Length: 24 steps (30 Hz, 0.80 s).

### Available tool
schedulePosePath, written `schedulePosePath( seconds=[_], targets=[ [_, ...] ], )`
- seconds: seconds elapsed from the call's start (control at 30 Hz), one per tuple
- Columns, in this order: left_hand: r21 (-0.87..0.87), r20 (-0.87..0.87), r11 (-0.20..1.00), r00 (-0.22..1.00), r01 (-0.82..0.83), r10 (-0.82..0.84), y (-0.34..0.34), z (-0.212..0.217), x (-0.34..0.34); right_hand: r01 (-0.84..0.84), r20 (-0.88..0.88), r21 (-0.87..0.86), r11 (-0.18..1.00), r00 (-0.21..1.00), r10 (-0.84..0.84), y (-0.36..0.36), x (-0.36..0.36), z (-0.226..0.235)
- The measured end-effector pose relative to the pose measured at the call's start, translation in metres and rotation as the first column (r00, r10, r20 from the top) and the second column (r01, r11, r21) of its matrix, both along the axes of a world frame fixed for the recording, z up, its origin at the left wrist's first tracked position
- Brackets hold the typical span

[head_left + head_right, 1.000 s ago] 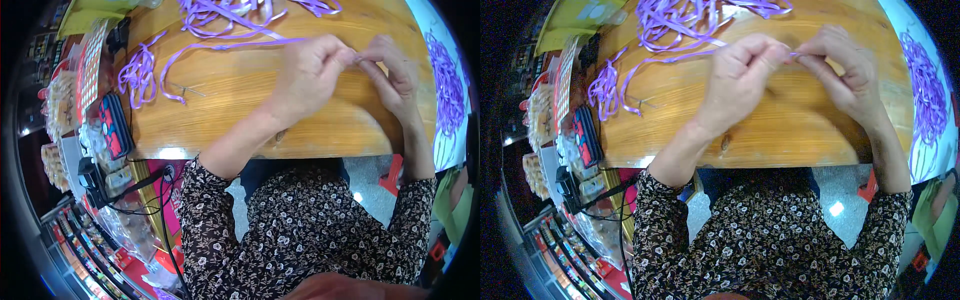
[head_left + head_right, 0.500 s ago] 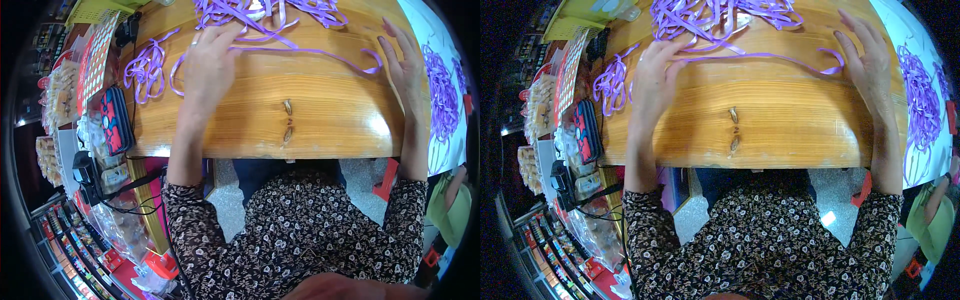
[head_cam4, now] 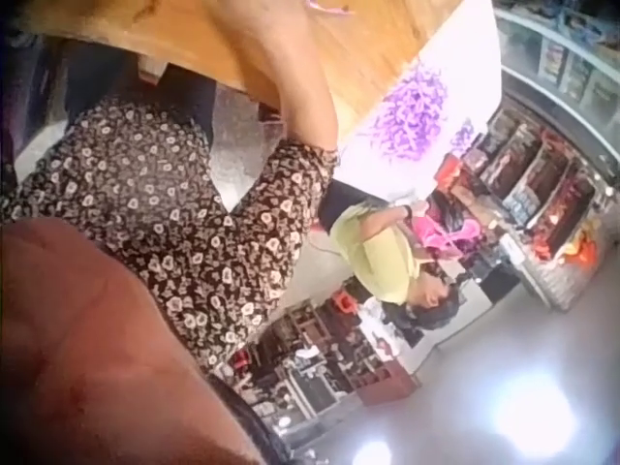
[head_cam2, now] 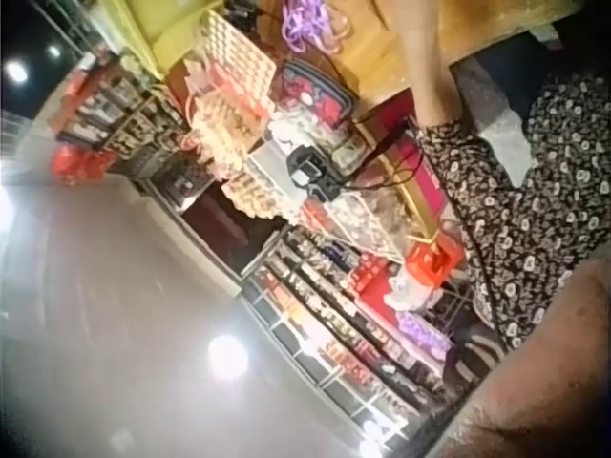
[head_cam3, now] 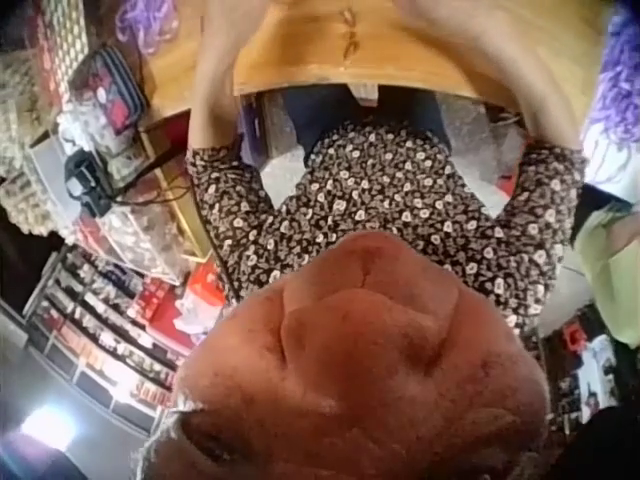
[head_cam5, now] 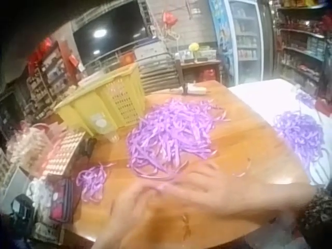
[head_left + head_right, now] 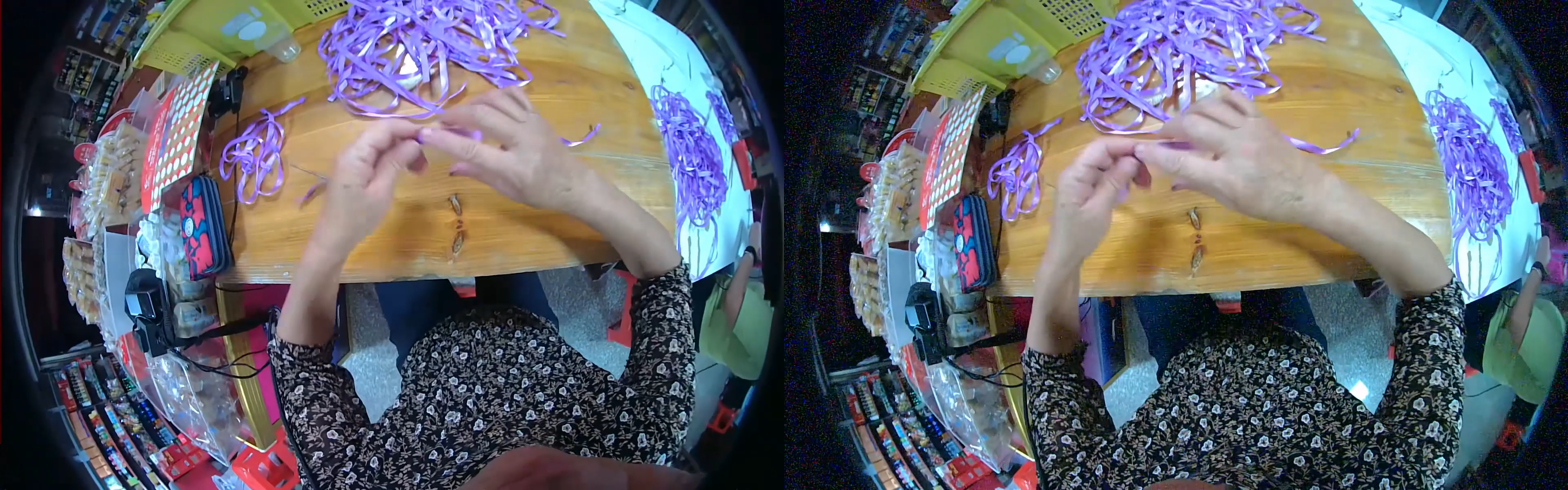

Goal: The person picks up a purple ribbon and rolls it into a small coil by hand before threading another ribbon through it to tie a knot.

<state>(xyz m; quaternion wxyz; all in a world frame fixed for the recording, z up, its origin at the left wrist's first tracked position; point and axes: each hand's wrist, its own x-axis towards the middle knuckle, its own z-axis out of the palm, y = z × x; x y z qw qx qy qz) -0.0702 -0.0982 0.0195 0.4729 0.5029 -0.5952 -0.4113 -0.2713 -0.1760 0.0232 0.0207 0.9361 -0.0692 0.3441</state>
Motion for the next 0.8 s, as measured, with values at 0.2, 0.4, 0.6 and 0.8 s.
schedulePosePath(
  seconds=[0.2, 0.4, 0.6, 0.8],
  targets=[
    [0.104, -0.196, 0.991, 0.978, 0.088, -0.066, 0.023, 0.009, -0.014, -0.095, 0.201, -0.038, 0.995, 0.974, 0.101, 0.012, 0.005, 0.008],
    [0.031, -0.142, 0.992, 0.983, 0.119, -0.113, 0.029, 0.008, -0.022, -0.098, 0.142, -0.01, 0.995, 0.985, 0.099, 0.026, -0.006, 0.031],
    [-0.206, 0.344, 0.963, 0.934, 0.174, -0.095, 0.03, 0.035, -0.024, -0.109, 0.115, 0.092, 0.99, 0.989, 0.098, 0.033, -0.032, 0.038],
    [-0.375, 0.454, 0.926, 0.879, 0.042, 0.144, 0.037, 0.038, 0.015, 0.151, 0.067, 0.278, 0.949, 0.982, -0.176, 0.016, -0.099, 0.047]
  ],
)
